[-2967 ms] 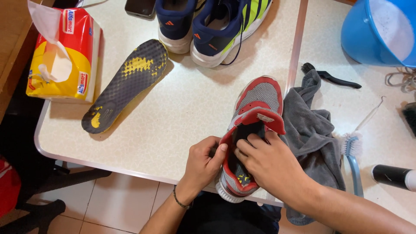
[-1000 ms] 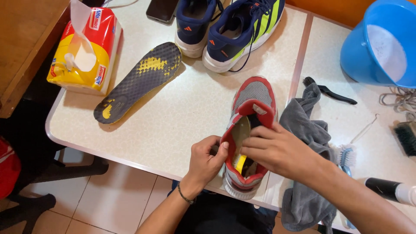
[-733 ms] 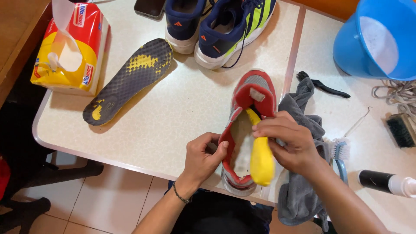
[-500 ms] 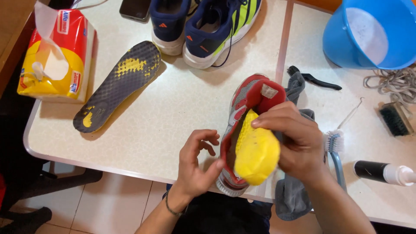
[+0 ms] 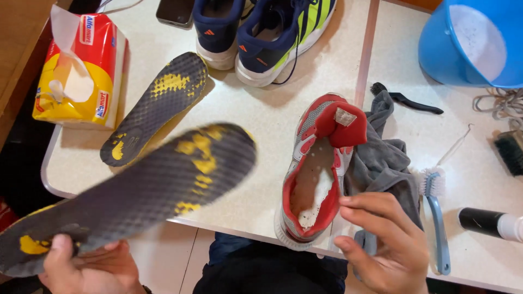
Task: Removing shoelaces from a grey and red sneaker on a repair bench.
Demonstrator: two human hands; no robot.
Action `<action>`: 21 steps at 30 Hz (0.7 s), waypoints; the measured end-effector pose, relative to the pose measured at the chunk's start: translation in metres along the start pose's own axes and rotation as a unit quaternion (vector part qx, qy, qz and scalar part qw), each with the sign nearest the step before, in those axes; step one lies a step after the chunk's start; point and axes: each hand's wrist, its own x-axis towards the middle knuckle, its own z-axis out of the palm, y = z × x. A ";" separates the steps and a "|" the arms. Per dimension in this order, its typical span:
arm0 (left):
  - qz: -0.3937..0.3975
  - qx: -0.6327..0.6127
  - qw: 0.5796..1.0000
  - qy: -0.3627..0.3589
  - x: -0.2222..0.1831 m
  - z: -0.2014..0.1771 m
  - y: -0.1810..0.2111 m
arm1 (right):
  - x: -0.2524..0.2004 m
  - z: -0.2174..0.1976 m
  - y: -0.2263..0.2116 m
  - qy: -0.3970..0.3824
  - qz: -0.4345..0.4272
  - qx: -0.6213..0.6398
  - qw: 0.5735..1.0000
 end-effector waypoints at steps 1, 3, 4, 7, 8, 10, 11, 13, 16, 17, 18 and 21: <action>0.003 -0.033 0.999 0.013 -0.008 0.015 0.011 | -0.010 0.001 0.004 0.036 0.055 0.008 0.998; 0.009 -0.070 0.997 0.027 -0.006 0.033 0.014 | -0.025 0.005 0.016 0.072 0.107 0.017 0.992; 0.015 -0.084 0.996 -0.011 0.003 0.033 0.007 | -0.033 0.007 0.022 0.083 0.116 0.033 0.989; 0.015 -0.089 0.991 -0.099 0.028 0.054 -0.013 | -0.053 0.013 0.033 0.092 0.155 0.052 0.982; 0.010 -0.080 0.985 -0.152 0.036 0.065 -0.019 | -0.058 0.014 0.036 0.091 0.185 0.055 0.977; 0.028 0.029 0.984 -0.173 0.043 0.068 -0.028 | -0.070 0.015 0.035 0.103 0.213 0.045 0.971; 0.045 0.137 0.971 -0.193 0.046 0.070 -0.034 | -0.075 0.014 0.035 0.114 0.242 0.036 0.963; 0.164 0.195 0.952 -0.167 0.051 0.061 -0.046 | -0.083 0.012 0.031 0.128 0.288 -0.005 0.949; 0.362 0.276 0.881 -0.129 0.045 0.054 -0.042 | -0.109 0.014 0.042 0.175 0.326 -0.024 0.929; 0.442 0.296 0.839 -0.118 0.041 0.052 -0.037 | -0.119 0.016 0.048 0.209 0.313 -0.004 0.926; 0.441 0.297 0.839 -0.118 0.033 0.052 -0.038 | -0.127 0.020 0.054 0.208 0.314 -0.004 0.926; 0.399 0.227 0.861 -0.217 0.000 0.055 -0.037 | -0.140 0.035 0.062 0.251 0.250 0.088 0.931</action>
